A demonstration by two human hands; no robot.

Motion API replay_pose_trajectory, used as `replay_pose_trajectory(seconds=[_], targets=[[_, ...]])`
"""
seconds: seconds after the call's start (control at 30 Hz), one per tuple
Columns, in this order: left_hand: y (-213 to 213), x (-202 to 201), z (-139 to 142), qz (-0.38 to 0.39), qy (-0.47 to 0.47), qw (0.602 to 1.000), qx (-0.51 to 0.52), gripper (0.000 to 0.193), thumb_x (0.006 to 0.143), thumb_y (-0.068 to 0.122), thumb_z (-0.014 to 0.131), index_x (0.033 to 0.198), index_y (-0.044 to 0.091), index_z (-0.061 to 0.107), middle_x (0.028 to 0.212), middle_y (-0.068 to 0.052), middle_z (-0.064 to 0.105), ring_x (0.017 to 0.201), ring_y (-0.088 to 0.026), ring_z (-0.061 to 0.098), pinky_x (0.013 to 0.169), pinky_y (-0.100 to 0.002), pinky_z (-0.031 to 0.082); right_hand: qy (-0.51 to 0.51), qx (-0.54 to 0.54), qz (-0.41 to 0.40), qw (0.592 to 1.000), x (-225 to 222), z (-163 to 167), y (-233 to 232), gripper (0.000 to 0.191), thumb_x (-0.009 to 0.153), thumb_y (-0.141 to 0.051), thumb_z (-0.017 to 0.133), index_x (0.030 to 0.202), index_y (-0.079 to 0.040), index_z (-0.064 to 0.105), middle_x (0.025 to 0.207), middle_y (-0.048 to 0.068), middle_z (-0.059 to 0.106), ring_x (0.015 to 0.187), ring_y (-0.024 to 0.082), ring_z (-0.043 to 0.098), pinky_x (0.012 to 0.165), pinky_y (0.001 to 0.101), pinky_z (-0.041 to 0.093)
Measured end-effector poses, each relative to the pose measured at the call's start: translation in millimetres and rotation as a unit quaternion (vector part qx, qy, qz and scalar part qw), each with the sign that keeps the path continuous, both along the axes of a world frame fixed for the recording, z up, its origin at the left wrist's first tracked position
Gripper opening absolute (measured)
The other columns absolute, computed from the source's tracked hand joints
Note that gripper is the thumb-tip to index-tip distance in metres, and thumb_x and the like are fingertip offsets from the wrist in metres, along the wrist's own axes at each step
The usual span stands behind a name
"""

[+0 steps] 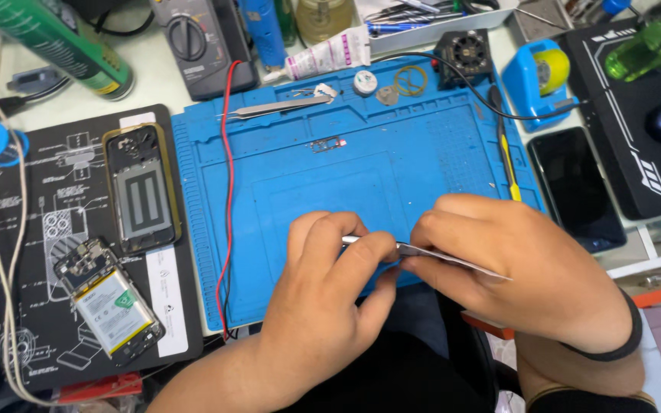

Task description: The person uses a plastic card and compressed air to pry open the back cover of a smartphone. Then, using a screwdriver, they remove screws and lift internal components to access the battery area.

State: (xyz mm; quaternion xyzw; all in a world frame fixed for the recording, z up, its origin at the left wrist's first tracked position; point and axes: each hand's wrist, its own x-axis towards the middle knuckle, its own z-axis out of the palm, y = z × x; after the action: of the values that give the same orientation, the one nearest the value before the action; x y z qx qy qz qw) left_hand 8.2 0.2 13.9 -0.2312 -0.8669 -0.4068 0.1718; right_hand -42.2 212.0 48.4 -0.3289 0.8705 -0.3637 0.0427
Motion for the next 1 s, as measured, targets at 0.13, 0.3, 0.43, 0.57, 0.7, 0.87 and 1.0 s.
replay_pose_trajectory(seconds=[0.13, 0.3, 0.43, 0.57, 0.7, 0.87, 1.0], targets=[[-12.6, -2.9, -13.7, -0.01, 0.017, 0.998, 0.066, 0.034, 0.09, 0.006, 0.081, 0.119, 0.012, 0.064, 0.119, -0.007, 0.058, 0.109, -0.03, 0.059, 0.095, -0.037, 0.051, -0.052, -0.097, 0.013, 0.994, -6.7, -13.1, -5.5, 0.023, 0.076, -0.011, 0.087, 0.094, -0.006, 0.072, 0.082, 0.004, 0.072, 0.072, 0.016, 0.068, 0.058, 0.0263, 0.052], [-30.7, -1.4, -41.6, -0.018, -0.131, 0.925, 0.357, 0.038, 0.09, 0.017, 0.081, 0.12, 0.007, 0.059, 0.115, -0.003, 0.065, 0.102, -0.013, 0.067, 0.09, -0.028, 0.056, -0.105, -0.191, -0.02, 0.976, -5.4, -34.6, -21.6, 0.025, 0.073, 0.0, 0.084, 0.095, -0.004, 0.074, 0.091, 0.008, 0.074, 0.081, 0.017, 0.072, 0.069, 0.0273, 0.056], [-48.3, -4.6, -74.4, -0.08, -0.258, 0.864, 0.426, 0.026, 0.097, 0.013, 0.08, 0.119, 0.004, 0.069, 0.112, -0.004, 0.074, 0.108, -0.01, 0.069, 0.098, -0.027, 0.056, -0.194, -0.27, -0.039, 0.942, -13.5, -55.2, -38.8, 0.06, 0.067, -0.006, 0.087, 0.121, -0.004, 0.062, 0.11, 0.01, 0.067, 0.102, 0.02, 0.067, 0.092, 0.0339, 0.056], [-61.3, 7.0, -104.5, -0.05, -0.217, 0.84, 0.494, 0.027, 0.096, 0.011, 0.079, 0.12, 0.005, 0.067, 0.111, -0.002, 0.071, 0.106, -0.009, 0.066, 0.095, -0.026, 0.054, -0.224, -0.371, -0.029, 0.9, -59.0, -58.3, -53.5, 0.038, 0.095, -0.019, 0.069, 0.127, -0.001, 0.056, 0.117, 0.014, 0.064, 0.11, 0.022, 0.066, 0.103, 0.0384, 0.055], [-77.8, 29.6, -127.6, -0.018, -0.232, 0.815, 0.53, 0.028, 0.097, 0.008, 0.078, 0.121, 0.005, 0.064, 0.104, 0.0, 0.067, 0.097, -0.008, 0.062, 0.086, -0.025, 0.051, -0.027, -0.322, 0.012, 0.946, -126.1, -38.5, -132.1, 0.036, 0.113, -0.023, 0.066, 0.135, -0.001, 0.048, 0.125, 0.015, 0.058, 0.117, 0.024, 0.061, 0.109, 0.0406, 0.054], [-90.7, 41.8, -150.2, -0.006, -0.212, 0.786, 0.581, 0.029, 0.097, 0.008, 0.079, 0.121, 0.004, 0.064, 0.103, -0.004, 0.07, 0.094, -0.01, 0.064, 0.085, -0.028, 0.052, 0.352, -0.172, 0.024, 0.92, -191.7, -26.2, -334.3, 0.096, 0.093, -0.04, 0.093, 0.153, -0.006, 0.026, 0.143, 0.022, 0.045, 0.133, 0.04, 0.051, 0.112, 0.0474, 0.049], [-101.8, 51.8, -157.9, 0.009, -0.22, 0.793, 0.568, 0.029, 0.096, 0.007, 0.076, 0.122, 0.004, 0.062, 0.112, -0.004, 0.07, 0.104, -0.009, 0.064, 0.094, -0.028, 0.051, 0.242, -0.183, -0.123, 0.945, -201.3, -13.7, -415.4, 0.099, 0.089, -0.042, 0.087, 0.158, -0.008, 0.024, 0.137, 0.026, 0.047, 0.112, 0.045, 0.055, 0.094, 0.052, 0.05]])
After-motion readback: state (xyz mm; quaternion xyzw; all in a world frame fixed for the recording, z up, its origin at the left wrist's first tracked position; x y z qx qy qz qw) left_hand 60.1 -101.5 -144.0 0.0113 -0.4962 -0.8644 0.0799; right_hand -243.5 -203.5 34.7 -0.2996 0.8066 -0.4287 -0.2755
